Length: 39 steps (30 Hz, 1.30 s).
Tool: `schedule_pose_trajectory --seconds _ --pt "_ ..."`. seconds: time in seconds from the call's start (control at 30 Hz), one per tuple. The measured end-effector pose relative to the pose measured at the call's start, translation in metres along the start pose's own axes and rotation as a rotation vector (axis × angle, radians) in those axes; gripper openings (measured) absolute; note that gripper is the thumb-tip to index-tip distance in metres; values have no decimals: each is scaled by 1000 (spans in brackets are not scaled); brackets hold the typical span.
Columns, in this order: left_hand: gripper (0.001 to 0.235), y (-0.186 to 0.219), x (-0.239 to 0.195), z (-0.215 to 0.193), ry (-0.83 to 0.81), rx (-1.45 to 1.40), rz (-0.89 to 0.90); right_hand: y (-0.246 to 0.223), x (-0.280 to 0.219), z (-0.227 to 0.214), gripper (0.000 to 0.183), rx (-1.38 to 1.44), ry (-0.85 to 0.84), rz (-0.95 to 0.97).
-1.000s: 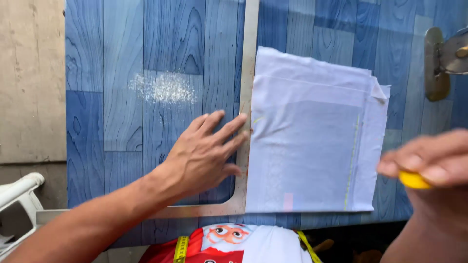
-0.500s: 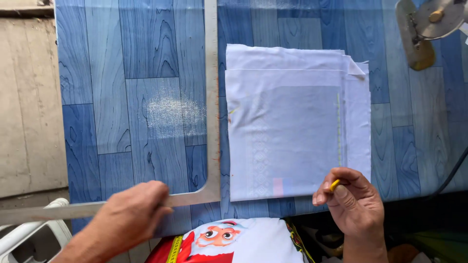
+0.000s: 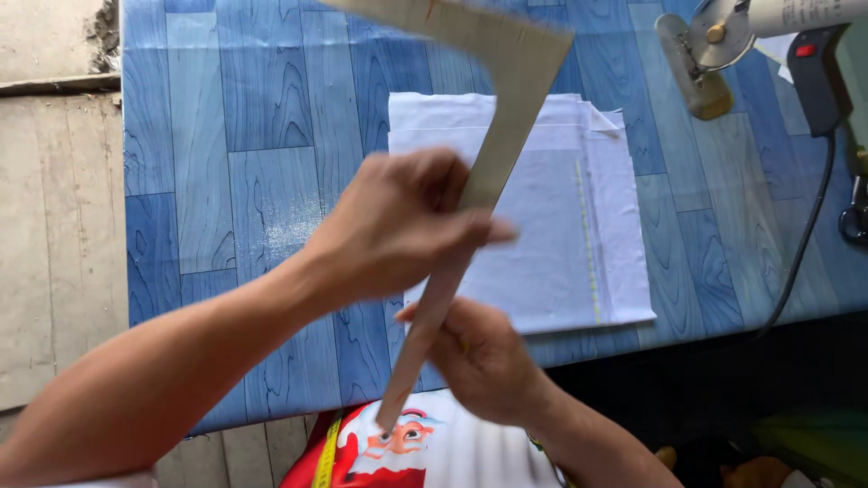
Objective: Marking fabric with chalk and a ruler before cutting it with an electric fabric cutter
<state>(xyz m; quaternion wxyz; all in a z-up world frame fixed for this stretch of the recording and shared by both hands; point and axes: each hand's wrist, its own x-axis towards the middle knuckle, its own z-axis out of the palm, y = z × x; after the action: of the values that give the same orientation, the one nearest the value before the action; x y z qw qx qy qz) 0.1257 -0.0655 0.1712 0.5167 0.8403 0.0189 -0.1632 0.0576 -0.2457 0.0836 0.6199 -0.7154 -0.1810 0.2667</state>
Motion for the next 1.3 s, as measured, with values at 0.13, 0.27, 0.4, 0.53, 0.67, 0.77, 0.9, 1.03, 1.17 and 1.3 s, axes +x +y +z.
schedule_pose_trajectory --seconds 0.13,0.27,0.4,0.53,0.67,0.77,0.9,1.03,1.17,1.3 --pt "47 -16 31 -18 419 315 701 26 -13 -56 23 27 323 -199" --pt "99 -36 22 -78 573 976 547 19 -56 -123 36 -86 466 -261" --pt "37 -121 20 -74 510 1074 838 57 -92 -159 43 61 438 -136" --pt "64 -172 13 -39 159 589 529 92 -96 -172 46 -169 461 210" --pt "54 -193 18 -3 238 555 598 99 -88 -185 44 -487 467 506" --pt "44 -198 20 12 336 681 621 123 -99 -195 45 -447 454 421" --pt "36 -194 21 15 382 700 647 123 -99 -184 41 -438 521 510" --pt "33 -202 24 20 397 689 617 125 -101 -178 45 -436 542 508" --pt "35 -194 25 13 414 675 647 127 -108 -175 42 -283 549 406" --pt "48 -189 40 -9 436 778 657 135 -112 -184 34 -24 415 321"
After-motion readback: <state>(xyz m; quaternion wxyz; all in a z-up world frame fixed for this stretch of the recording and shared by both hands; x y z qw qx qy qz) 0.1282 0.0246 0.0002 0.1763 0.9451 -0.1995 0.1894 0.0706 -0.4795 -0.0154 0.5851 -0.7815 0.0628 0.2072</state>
